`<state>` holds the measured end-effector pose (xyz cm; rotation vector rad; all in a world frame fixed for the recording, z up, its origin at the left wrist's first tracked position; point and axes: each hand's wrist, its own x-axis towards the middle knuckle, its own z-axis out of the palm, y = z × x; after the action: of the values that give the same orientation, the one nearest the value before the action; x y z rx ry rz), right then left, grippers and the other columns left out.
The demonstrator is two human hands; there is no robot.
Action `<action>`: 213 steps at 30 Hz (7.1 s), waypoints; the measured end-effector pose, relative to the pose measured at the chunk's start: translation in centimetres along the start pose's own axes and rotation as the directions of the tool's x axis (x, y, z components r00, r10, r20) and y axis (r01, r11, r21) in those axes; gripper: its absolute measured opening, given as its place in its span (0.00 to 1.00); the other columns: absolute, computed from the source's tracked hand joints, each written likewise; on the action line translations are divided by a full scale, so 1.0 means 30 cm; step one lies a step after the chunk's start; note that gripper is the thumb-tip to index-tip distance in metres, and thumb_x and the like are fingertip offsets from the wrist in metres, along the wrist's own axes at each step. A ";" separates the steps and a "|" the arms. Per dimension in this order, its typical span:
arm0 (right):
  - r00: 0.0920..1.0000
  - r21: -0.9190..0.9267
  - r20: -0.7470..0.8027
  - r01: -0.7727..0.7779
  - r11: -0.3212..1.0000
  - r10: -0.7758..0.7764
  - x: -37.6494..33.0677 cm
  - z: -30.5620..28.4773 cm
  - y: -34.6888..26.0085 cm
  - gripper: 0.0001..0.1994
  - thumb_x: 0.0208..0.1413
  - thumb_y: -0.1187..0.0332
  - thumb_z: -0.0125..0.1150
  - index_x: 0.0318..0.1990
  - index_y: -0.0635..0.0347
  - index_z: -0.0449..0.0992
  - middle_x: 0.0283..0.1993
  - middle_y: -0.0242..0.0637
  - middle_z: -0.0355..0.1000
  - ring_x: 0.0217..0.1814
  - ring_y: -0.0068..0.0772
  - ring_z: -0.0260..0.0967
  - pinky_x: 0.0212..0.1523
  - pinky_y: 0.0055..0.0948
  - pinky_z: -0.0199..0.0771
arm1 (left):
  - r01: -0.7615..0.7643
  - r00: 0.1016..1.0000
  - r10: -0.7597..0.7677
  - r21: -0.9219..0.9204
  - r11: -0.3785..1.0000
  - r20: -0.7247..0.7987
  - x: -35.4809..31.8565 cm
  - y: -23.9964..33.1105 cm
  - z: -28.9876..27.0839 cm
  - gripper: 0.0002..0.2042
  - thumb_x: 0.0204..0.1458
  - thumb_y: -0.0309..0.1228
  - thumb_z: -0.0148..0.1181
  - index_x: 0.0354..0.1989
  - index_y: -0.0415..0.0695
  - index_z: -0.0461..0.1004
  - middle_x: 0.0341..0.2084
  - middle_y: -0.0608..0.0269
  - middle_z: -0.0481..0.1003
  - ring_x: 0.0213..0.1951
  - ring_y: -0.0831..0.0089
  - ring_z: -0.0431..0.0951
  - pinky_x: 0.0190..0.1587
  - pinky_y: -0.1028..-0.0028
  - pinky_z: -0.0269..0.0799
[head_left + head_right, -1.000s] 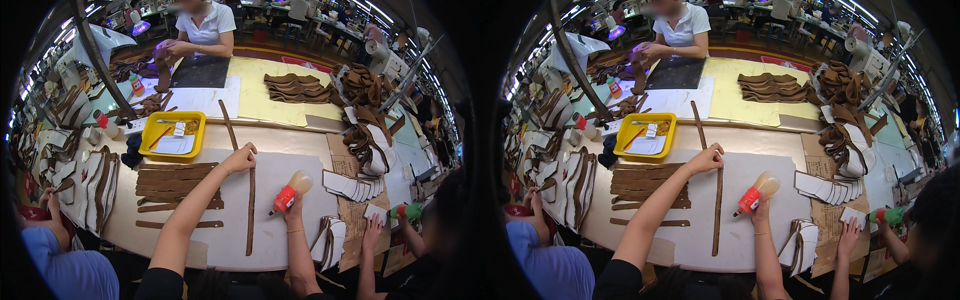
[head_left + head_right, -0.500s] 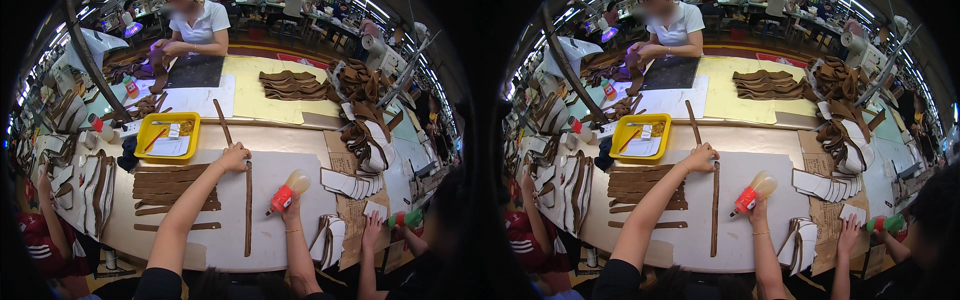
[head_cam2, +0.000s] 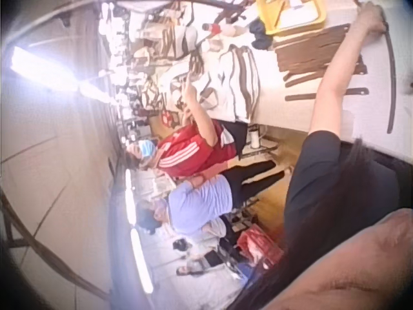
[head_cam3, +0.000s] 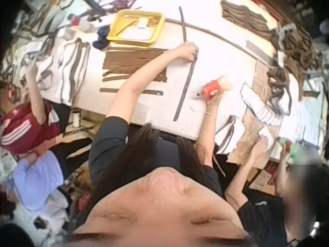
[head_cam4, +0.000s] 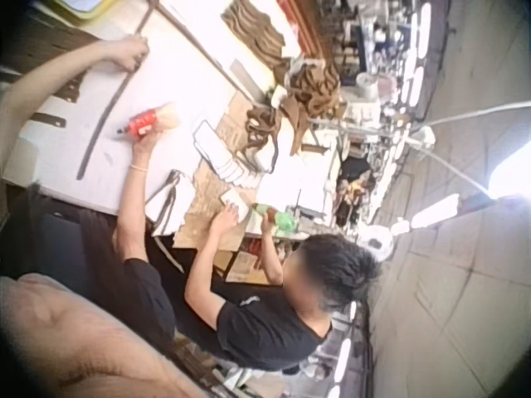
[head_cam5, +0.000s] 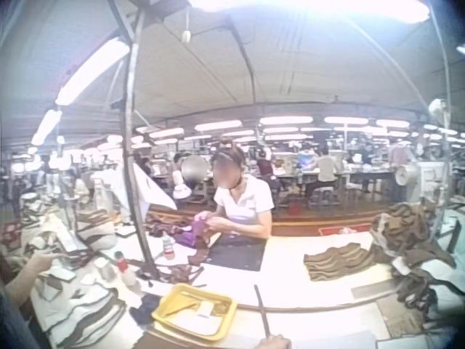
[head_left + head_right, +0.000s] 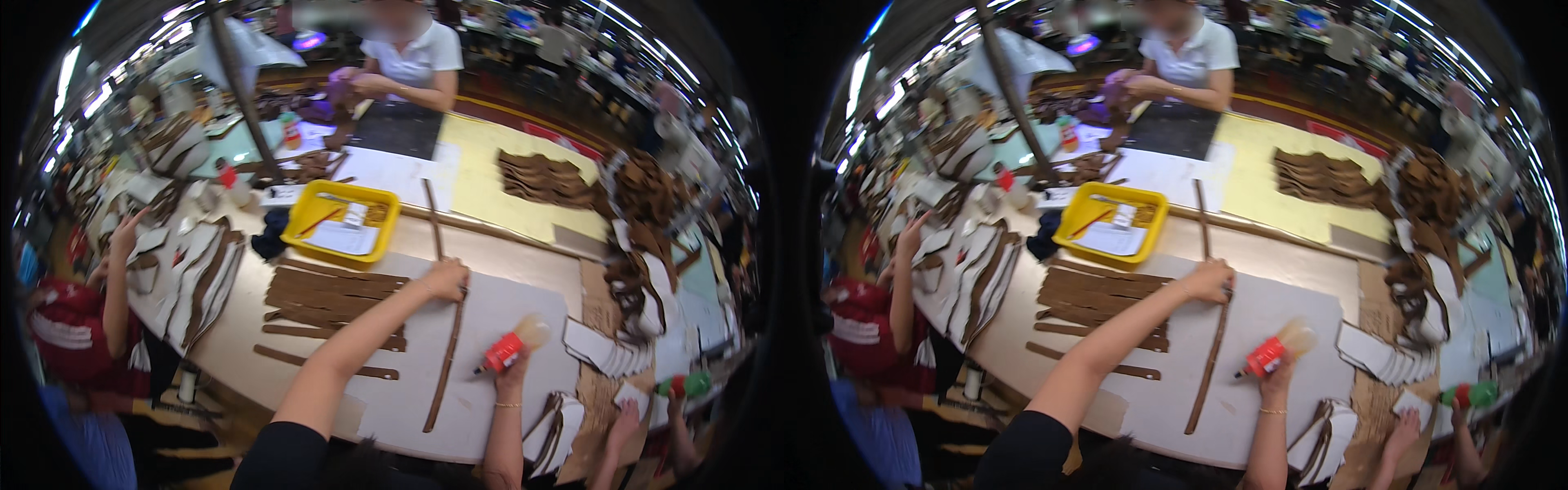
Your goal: The person applies glue from a squeeze bottle onto brown leather strips and a folded leather piece on a worktable. They handle the strips and folded piece by hand, aligning and pressing them together. Other workers are visible in the background at separate stations.
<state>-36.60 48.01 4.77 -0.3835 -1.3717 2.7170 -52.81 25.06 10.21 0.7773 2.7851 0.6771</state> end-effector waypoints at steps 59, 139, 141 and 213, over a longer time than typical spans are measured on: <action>0.997 0.018 -0.070 -0.020 1.000 0.021 -0.038 0.069 -0.051 0.40 0.41 0.31 0.62 0.47 0.59 0.68 0.39 0.35 0.70 0.37 0.36 0.73 0.36 0.40 0.78 | 0.341 0.770 -0.504 -0.415 0.844 -0.391 0.388 -0.754 -0.400 0.36 0.35 0.23 0.66 0.60 0.44 0.62 0.41 0.48 0.75 0.46 0.57 0.77 0.51 0.67 0.72; 0.988 0.078 -0.122 0.108 0.991 -0.098 -0.026 0.104 -0.073 0.32 0.53 0.37 0.56 0.48 0.59 0.66 0.35 0.35 0.69 0.33 0.32 0.70 0.35 0.30 0.75 | -0.232 0.902 0.157 -0.142 0.962 -0.403 -0.507 0.408 -0.367 0.19 0.58 0.45 0.52 0.26 0.42 0.77 0.20 0.55 0.73 0.25 0.55 0.74 0.32 0.63 0.71; 0.988 0.083 -0.124 0.103 0.991 -0.092 -0.018 0.091 -0.072 0.32 0.53 0.37 0.56 0.48 0.59 0.66 0.36 0.35 0.69 0.33 0.32 0.70 0.35 0.30 0.75 | -0.290 0.886 0.193 -0.178 0.940 -0.421 -0.513 0.432 -0.404 0.19 0.59 0.45 0.51 0.27 0.42 0.77 0.23 0.56 0.73 0.25 0.57 0.74 0.32 0.64 0.71; 0.992 0.134 -0.083 0.108 0.985 -0.098 -0.065 0.158 -0.108 0.30 0.53 0.38 0.58 0.46 0.58 0.69 0.38 0.36 0.70 0.34 0.32 0.69 0.36 0.31 0.74 | -0.546 -0.440 0.308 0.523 0.654 -0.844 -0.790 0.972 -0.560 0.07 0.52 0.26 0.54 0.26 0.47 0.62 0.23 0.61 0.72 0.29 0.64 0.75 0.36 0.63 0.67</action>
<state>-36.08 45.91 10.42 -0.3899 -1.1428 2.6636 -24.28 28.39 39.70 2.3503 2.9397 2.9060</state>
